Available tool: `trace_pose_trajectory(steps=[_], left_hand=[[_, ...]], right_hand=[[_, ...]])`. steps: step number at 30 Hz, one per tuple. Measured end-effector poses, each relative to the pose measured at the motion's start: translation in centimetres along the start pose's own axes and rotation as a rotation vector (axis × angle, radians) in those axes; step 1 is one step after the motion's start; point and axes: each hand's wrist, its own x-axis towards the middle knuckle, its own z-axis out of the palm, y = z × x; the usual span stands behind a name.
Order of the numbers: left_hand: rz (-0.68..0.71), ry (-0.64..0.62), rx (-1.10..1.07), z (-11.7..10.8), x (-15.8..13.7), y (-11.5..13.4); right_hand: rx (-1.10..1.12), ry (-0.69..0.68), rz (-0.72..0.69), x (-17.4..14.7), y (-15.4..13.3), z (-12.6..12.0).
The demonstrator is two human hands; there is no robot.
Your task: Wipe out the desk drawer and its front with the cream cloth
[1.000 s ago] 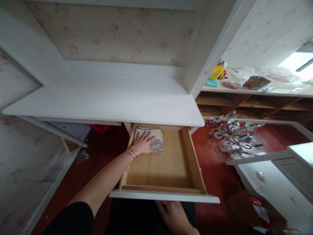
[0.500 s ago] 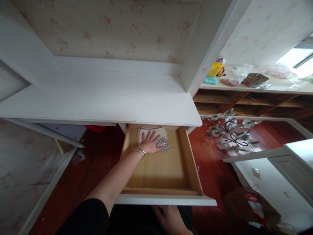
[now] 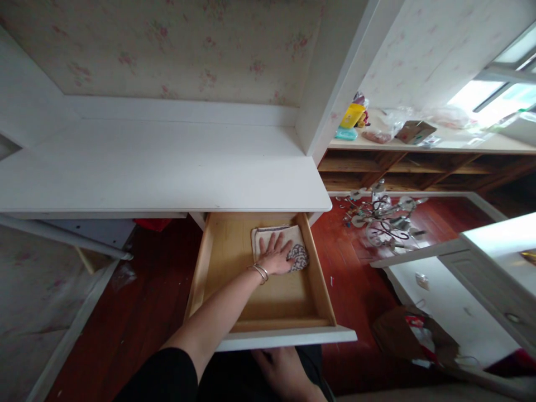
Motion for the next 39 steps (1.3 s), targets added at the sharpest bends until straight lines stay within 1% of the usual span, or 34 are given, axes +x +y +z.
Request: trace_pose_trajectory(steps=[5, 11, 14, 17, 20, 22, 24, 26, 28, 30, 32, 36, 39], left_hand=[[-0.024, 0.034, 0.012, 1.1, -2.6, 0.7], [0.053, -0.017, 0.085, 2.8, -7.0, 1.6], [0.088, -0.041, 0.146, 2.7, -8.5, 2.1], [0.114, -0.101, 0.171, 2.3, -9.4, 2.4], [0.127, -0.098, 0.191, 2.1, -10.0, 2.1], [0.132, -0.062, 0.207, 2.0, -10.6, 1.4], [0.167, -0.03, 0.227, 1.8, -11.3, 0.4], [0.187, -0.023, 0.253, 1.4, -12.2, -0.9], [0.126, -0.051, 0.284, 0.7, -13.1, -2.4], [0.006, -0.096, 0.323, 0.1, -14.1, -3.9], [-0.072, -0.112, 0.363, -0.4, -15.1, -5.2], [-0.117, -0.07, 0.413, -0.6, -15.9, -7.2], [-0.1, -0.059, 0.416, -0.8, -14.8, -8.2]], right_hand=[[0.009, 0.009, -0.014, -0.2, 0.1, 0.2], [0.029, 0.021, -0.031, -0.1, 0.2, 0.3], [0.024, 0.025, -0.043, 0.0, 0.2, 0.3], [0.027, 0.032, -0.05, -0.1, 0.3, 0.3], [0.041, 0.019, -0.057, -0.1, 0.2, 0.1], [0.045, 0.008, -0.058, -0.1, 0.2, 0.0], [0.046, 0.003, -0.053, -0.1, 0.2, -0.1], [0.046, 0.008, -0.044, 0.0, 0.2, 0.0], [0.038, 0.01, -0.032, -0.1, 0.3, 0.1], [0.02, -0.002, -0.019, -0.1, 0.5, 0.2], [0.006, -0.009, -0.008, -0.1, 0.7, 0.4], [0.028, -0.01, -0.007, 0.0, 0.8, 0.6], [0.036, -0.011, -0.017, 0.0, 0.6, 0.5]])
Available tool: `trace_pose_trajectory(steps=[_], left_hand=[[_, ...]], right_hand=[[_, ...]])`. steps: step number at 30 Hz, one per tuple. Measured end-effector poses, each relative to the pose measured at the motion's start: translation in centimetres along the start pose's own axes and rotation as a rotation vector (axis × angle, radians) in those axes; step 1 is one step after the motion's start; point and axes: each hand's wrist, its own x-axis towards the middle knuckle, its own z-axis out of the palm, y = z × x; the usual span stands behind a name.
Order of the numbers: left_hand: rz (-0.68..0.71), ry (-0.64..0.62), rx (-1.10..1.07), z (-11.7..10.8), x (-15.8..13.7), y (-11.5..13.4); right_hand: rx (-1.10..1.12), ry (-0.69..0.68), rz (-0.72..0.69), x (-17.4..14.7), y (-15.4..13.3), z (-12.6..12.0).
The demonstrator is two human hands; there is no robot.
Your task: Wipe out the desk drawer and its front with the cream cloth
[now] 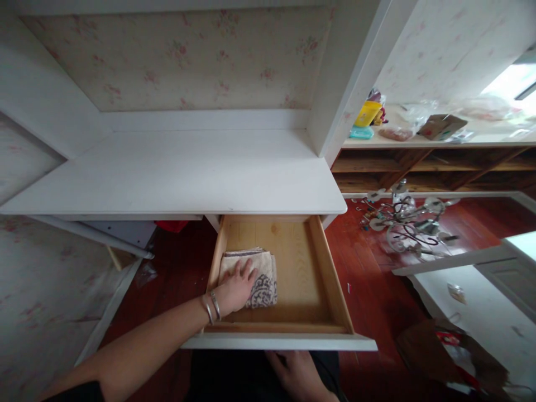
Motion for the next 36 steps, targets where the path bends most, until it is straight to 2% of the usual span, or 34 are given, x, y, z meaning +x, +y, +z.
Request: trace_pose_trajectory(steps=[4, 9, 17, 23, 30, 36], left_hand=[[0.053, 0.086, -0.021, -1.0, 3.3, -2.1], [-0.034, 0.196, -0.045, -3.1, 7.5, -4.6], [-0.008, 0.126, -0.128, -4.3, 9.8, -4.2], [0.037, 0.152, -0.106, -5.0, 11.8, -2.0], [0.085, 0.166, -0.133, -6.0, 15.3, 3.1], [0.116, 0.177, -0.137, -7.1, 15.4, 6.8]], right_hand=[[-0.004, -0.002, -0.002, -0.2, -0.6, -0.4], [0.061, 0.024, 0.009, -0.3, -0.6, -0.4], [0.167, 0.008, 0.017, 0.1, 0.2, 0.1], [0.175, 0.007, 0.017, 0.1, -0.1, 0.0], [0.076, 0.03, 0.011, 0.1, 0.1, 0.4], [0.03, 0.036, -0.006, 0.1, 0.0, 0.4]])
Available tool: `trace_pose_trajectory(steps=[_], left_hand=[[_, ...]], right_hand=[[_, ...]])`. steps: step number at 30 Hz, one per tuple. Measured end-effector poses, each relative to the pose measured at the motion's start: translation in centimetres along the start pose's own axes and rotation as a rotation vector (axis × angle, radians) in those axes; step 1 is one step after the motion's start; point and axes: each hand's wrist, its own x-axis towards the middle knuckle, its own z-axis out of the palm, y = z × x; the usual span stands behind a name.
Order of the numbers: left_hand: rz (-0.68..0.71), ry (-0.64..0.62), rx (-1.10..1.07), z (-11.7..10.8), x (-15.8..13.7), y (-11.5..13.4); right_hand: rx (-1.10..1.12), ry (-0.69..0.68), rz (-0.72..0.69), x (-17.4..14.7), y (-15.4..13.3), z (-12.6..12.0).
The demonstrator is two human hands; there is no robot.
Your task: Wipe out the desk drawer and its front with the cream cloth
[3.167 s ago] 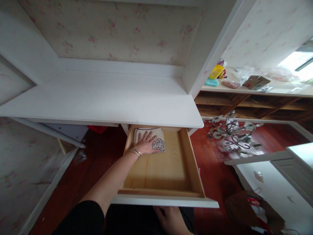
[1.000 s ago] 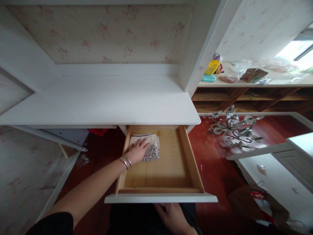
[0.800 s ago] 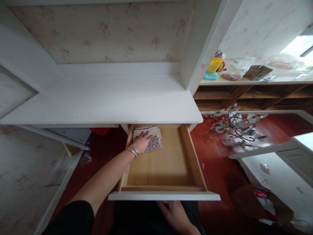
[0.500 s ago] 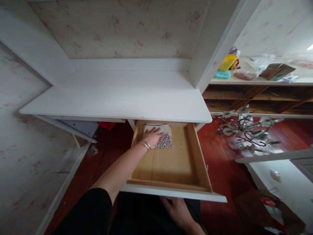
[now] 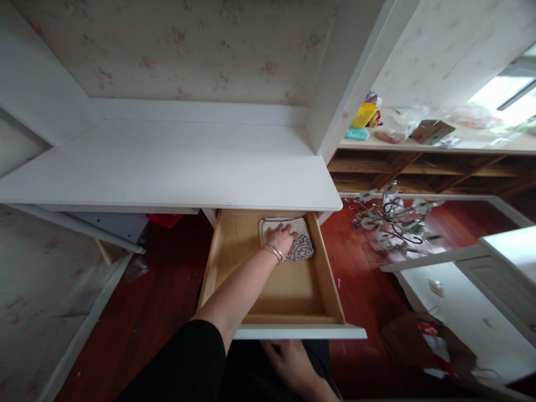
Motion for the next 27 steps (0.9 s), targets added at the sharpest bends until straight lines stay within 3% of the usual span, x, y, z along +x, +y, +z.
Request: trace_pose_trajectory(steps=[7, 15, 20, 27], left_hand=[[0.03, -0.079, 0.015, -0.1, -2.1, 2.8], [0.159, -0.154, 0.045, 1.7, -7.7, 5.6], [0.226, -0.144, 0.049, 2.2, -10.4, 5.7], [0.187, -0.123, 0.01, 3.6, -11.3, 4.2]], right_hand=[[0.025, -0.01, 0.0, 0.0, 0.2, 0.0], [0.044, -0.019, 0.011, 0.0, 0.2, 0.1], [0.073, 0.0, 0.031, 0.0, 0.1, 0.1], [0.088, 0.007, 0.026, -0.1, -0.4, -0.1]])
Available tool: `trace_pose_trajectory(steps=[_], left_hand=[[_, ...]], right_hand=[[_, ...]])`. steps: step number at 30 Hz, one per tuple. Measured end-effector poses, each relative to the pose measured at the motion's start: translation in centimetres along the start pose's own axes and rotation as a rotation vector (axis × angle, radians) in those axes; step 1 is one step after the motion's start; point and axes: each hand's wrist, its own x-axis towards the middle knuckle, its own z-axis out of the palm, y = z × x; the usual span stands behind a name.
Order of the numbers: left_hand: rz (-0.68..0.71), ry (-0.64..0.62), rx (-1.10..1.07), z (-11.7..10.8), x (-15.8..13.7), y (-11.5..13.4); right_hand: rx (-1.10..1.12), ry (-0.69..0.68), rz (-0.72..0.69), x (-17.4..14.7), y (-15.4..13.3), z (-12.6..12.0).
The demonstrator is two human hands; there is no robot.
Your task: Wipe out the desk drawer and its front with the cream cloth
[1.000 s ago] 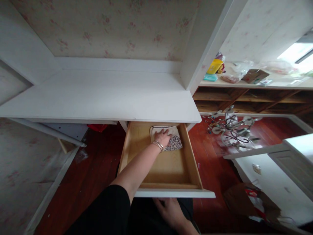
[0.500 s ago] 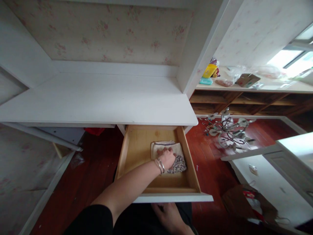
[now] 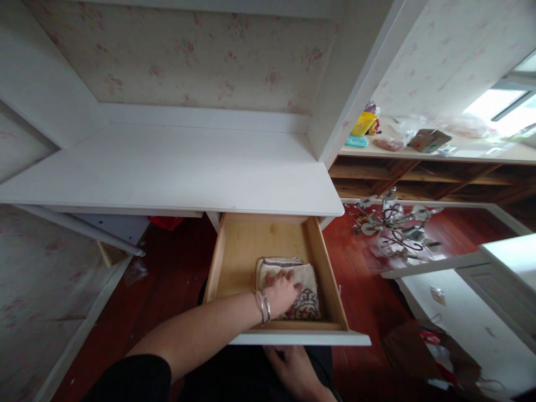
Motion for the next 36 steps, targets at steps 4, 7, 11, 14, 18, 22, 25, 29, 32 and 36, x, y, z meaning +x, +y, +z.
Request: trace_pose_trajectory(steps=[4, 7, 11, 14, 18, 22, 25, 29, 32, 36], left_hand=[[-0.009, 0.003, -0.004, -0.5, -1.9, -1.6], [-0.038, -0.018, 0.003, -0.6, -3.8, -3.0], [-0.102, -0.043, 0.009, 0.2, -6.2, -4.9], [-0.149, -0.068, 0.01, 0.5, -7.8, -6.6], [-0.144, -0.058, -0.035, -0.2, -8.4, -9.5], [-0.135, -0.061, -0.098, -1.5, -6.8, -12.3], [-0.172, -0.071, -0.116, -2.6, -4.8, -14.0], [-0.195, -0.092, -0.152, -4.0, -2.3, -16.2], [-0.221, -0.11, -0.181, -4.8, -0.8, -17.5], [-0.258, -0.099, -0.182, -4.8, 0.9, -18.1]], right_hand=[[-0.004, 0.015, -0.002, 0.1, 0.1, 0.1], [0.004, 0.009, -0.005, 0.1, 0.3, 0.2], [0.031, -0.005, -0.002, 0.1, 0.6, 0.3], [0.036, -0.023, 0.013, 0.1, 0.8, 0.4], [0.009, -0.02, 0.024, 0.2, 1.1, 0.6], [-0.006, -0.015, 0.013, 0.2, 0.9, 0.3], [0.019, -0.016, 0.015, 0.2, 0.3, 0.0], [0.037, 0.009, 0.013, 0.2, -0.2, -0.1], [0.02, 0.007, 0.017, 0.2, -0.3, 0.0], [0.003, 0.003, 0.023, 0.1, -0.2, 0.1]])
